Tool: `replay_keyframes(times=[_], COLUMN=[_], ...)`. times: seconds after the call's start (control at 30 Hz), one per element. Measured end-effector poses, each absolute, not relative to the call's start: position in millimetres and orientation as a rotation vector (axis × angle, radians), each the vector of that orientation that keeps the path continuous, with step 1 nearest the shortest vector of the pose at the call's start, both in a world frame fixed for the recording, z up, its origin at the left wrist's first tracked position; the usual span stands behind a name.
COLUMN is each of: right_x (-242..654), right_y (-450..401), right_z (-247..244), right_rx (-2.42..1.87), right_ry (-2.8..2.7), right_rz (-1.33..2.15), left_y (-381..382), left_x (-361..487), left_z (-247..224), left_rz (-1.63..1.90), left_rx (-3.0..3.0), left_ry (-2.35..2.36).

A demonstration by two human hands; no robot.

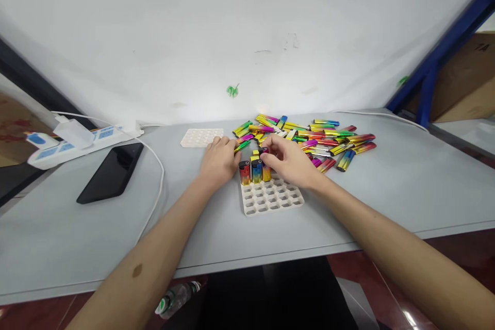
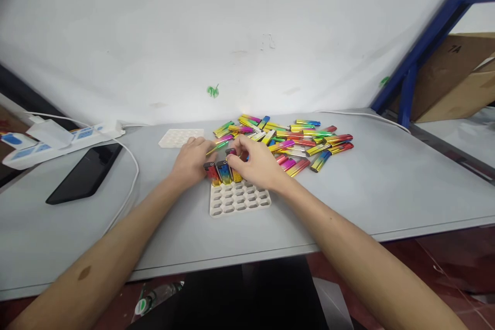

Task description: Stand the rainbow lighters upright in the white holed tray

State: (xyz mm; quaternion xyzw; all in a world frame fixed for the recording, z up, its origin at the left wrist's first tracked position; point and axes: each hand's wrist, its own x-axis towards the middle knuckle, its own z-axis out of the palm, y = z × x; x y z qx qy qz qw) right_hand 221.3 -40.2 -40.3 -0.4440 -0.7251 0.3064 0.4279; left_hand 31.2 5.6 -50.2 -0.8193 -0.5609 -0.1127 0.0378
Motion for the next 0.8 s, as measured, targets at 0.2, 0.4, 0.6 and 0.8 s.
replay_keyframes(times=[0.2, 0.4, 0.6, 0.8], right_x=[222.7, 222.7, 224.6, 227.0], right_y=[-45.6, -45.8, -37.3, -28.7], right_z=[-34.1, -33.5, -38.6, -46.9], right_rx=[-1.097, -1.122, -1.254, -1.271], right_ry=[-1.881, -1.925, -1.764, -1.711], right_rz=[0.641, 0.562, 0.46, 0.447], left_y=[5.3, 2.8, 7.6, 8.3], left_x=[30.9, 32.1, 32.1, 30.6], left_z=[-51.3, -48.4, -49.7, -48.0], left_rz=[-0.374, -0.401, -0.718, -1.347], left_rx=[-2.531, -2.547, -2.604, -2.858], left_ry=[-1.713, -1.716, -1.723, -1.596])
